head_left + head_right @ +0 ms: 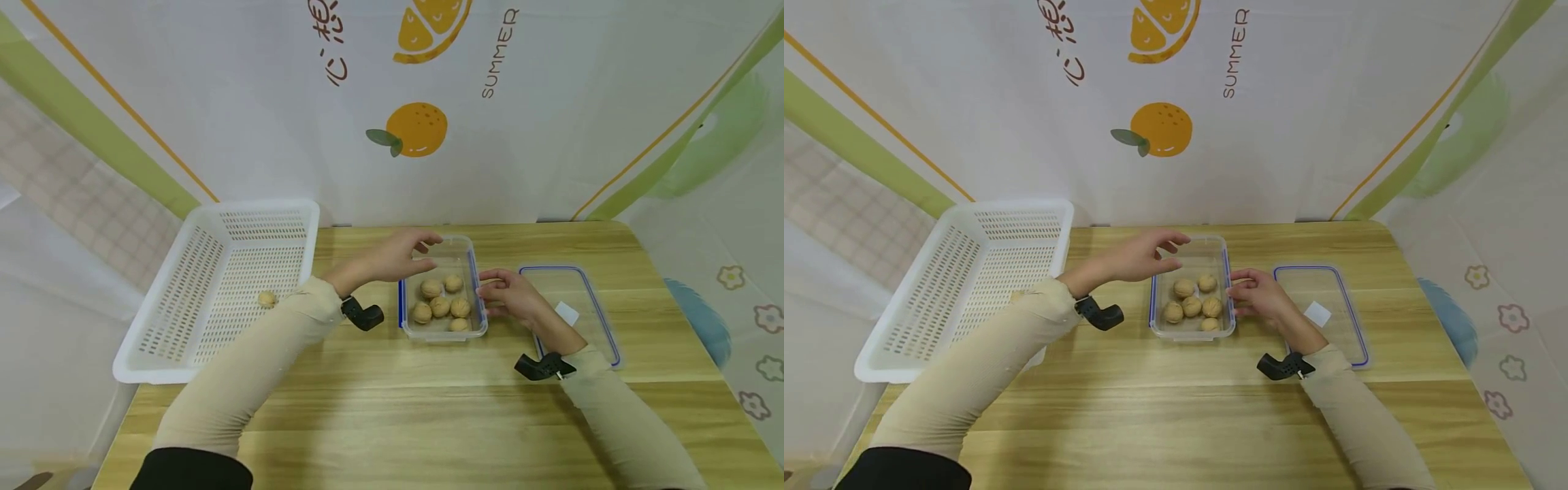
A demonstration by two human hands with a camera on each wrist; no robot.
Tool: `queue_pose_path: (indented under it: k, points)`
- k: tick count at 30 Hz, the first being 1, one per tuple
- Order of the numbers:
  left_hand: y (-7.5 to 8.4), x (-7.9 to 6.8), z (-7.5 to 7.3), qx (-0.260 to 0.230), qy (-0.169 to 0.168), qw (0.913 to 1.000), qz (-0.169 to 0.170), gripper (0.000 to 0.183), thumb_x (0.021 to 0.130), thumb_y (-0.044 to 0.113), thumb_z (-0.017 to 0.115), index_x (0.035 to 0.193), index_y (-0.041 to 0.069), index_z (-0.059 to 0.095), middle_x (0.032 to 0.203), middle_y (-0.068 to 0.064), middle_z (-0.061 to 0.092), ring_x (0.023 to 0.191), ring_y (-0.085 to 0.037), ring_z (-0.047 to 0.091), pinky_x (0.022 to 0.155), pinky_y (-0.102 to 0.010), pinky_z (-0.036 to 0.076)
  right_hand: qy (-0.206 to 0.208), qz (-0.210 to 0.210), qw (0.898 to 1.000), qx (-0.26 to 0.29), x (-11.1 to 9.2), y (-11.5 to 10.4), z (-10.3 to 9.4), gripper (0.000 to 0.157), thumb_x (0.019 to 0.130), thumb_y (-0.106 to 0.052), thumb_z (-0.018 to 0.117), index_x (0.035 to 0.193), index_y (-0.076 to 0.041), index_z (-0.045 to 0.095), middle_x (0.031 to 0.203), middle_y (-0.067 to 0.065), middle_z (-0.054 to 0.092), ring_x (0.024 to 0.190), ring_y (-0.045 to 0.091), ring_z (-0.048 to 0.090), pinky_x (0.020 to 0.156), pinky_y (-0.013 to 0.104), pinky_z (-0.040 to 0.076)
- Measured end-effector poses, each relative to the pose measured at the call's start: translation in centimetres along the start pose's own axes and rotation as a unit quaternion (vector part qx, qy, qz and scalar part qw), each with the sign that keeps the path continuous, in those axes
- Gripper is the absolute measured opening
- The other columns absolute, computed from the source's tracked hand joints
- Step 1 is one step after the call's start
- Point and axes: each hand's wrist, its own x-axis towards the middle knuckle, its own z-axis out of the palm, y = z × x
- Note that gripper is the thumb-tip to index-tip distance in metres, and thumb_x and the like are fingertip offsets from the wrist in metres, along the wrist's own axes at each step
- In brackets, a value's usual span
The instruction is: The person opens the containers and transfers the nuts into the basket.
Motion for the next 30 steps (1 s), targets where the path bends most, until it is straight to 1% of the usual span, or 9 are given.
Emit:
queue_pose_path:
  k: [3,7,12,15,20,25,30]
  points:
    - [-0.1,1.0,0.7,-0.017,0.003,0.9998,-0.006,0.050,0.105,0.017,0.059,0.149,-0.003,0.045,0.151,-0.018,0.048,0.131,-0.034,0.054,0.109,-0.039,0.045,0.000,-0.003,1.000,-0.002,0.0,0.0,0.0,0.049,0.102,-0.004,0.060,0.144,0.011,0.039,0.097,0.002,0.063,0.086,0.010,0.065,0.070,0.026,0.060]
    - [-0.5,2.3,1.8,-0.028,0.002,0.9993,-0.026,0.049,0.106,0.020,0.057,0.149,-0.001,0.046,0.151,-0.015,0.049,0.130,-0.030,0.055,0.107,-0.034,0.046,0.001,-0.005,1.000,0.000,0.0,0.0,0.1,0.049,0.102,-0.004,0.060,0.143,0.012,0.039,0.097,0.002,0.064,0.087,0.009,0.066,0.070,0.026,0.060]
    - [-0.8,3.7,3.1,-0.039,-0.004,0.9980,-0.049,0.048,0.106,0.019,0.057,0.148,-0.001,0.047,0.151,-0.017,0.050,0.131,-0.030,0.055,0.107,-0.035,0.047,0.001,-0.003,1.000,0.006,0.1,0.0,0.1,0.050,0.101,-0.003,0.060,0.144,0.012,0.038,0.097,0.001,0.064,0.087,0.009,0.065,0.070,0.026,0.060]
    - [-0.9,4.4,3.7,-0.043,-0.006,0.9976,-0.054,0.048,0.105,0.018,0.057,0.148,-0.002,0.046,0.151,-0.018,0.049,0.130,-0.031,0.055,0.107,-0.036,0.047,0.003,-0.002,1.000,0.006,0.1,0.0,0.1,0.050,0.101,-0.003,0.059,0.144,0.012,0.038,0.096,0.001,0.063,0.087,0.009,0.064,0.069,0.025,0.060]
    - [-1.0,5.3,4.6,-0.037,-0.010,0.9977,-0.057,0.047,0.104,0.013,0.058,0.147,-0.003,0.047,0.149,-0.019,0.051,0.128,-0.031,0.057,0.106,-0.036,0.048,0.002,-0.001,1.000,0.009,0.1,0.0,0.1,0.050,0.101,-0.002,0.059,0.144,0.012,0.037,0.095,0.000,0.063,0.086,0.009,0.064,0.069,0.025,0.060]
    - [-1.4,6.0,5.2,-0.044,-0.015,0.9963,-0.072,0.045,0.103,0.009,0.058,0.146,-0.003,0.049,0.147,-0.019,0.053,0.128,-0.031,0.057,0.106,-0.034,0.048,0.002,-0.001,1.000,0.009,0.1,0.0,0.1,0.049,0.101,-0.002,0.059,0.143,0.012,0.037,0.094,-0.001,0.063,0.085,0.009,0.064,0.068,0.025,0.060]
    - [-1.8,6.4,5.6,-0.051,-0.031,0.9942,-0.089,0.045,0.104,0.011,0.057,0.146,-0.002,0.050,0.146,-0.019,0.054,0.133,-0.030,0.053,0.110,-0.035,0.045,0.003,-0.002,1.000,0.012,0.0,0.0,0.1,0.049,0.101,-0.003,0.059,0.143,0.011,0.038,0.094,-0.001,0.063,0.086,0.009,0.064,0.069,0.025,0.060]
